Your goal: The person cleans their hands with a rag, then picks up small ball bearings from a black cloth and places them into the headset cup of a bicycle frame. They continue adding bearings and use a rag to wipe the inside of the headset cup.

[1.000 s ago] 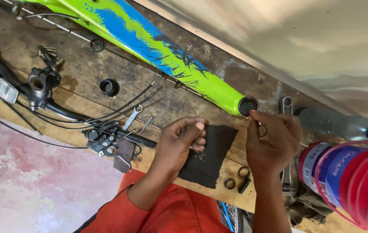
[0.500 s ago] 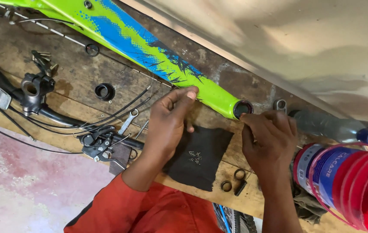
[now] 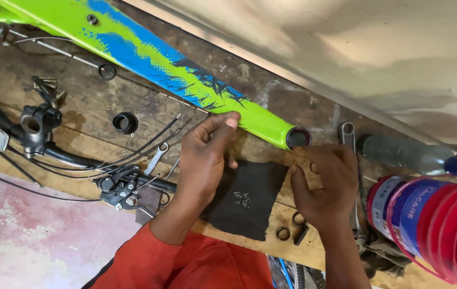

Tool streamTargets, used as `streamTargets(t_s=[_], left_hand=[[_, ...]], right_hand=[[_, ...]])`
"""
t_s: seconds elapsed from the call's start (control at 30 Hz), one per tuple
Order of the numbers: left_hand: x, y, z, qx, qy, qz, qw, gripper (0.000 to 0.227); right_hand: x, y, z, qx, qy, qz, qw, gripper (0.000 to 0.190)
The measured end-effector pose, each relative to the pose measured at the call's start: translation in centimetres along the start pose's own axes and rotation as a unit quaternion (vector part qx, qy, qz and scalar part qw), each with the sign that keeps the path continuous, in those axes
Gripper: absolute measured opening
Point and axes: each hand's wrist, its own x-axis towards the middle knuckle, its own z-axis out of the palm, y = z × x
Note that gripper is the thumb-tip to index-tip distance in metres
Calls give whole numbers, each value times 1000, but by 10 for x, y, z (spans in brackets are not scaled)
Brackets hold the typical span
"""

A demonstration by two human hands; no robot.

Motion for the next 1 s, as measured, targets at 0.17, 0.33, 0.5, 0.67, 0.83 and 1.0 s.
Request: streamTargets(t_s=[0.17,0.33,0.5,0.67,0.83,1.0], left_hand=[[1,-1,-3,16,0,-7,1000,34],[4,-8,-6,111,3,-52,992,41],[2,-12,-2,128,26,-35,991,40],[1,-12,2,99,29,-28,994,44],[2,-16,2,77,42,-35,996,45],[3,-19,2,70,56,-20,996,42]], right_hand=[[-9,1,0,122,44,80,988,26],[-23,-4,9,34,83,57,994,33],[-32,9,15,-106,24,-5,994,43],[-38,16,9,-75,60,-50,994,21],[-36,26,8,-64,36,-48,996,41],[-30,22,5,-121,40,-108,986,14]])
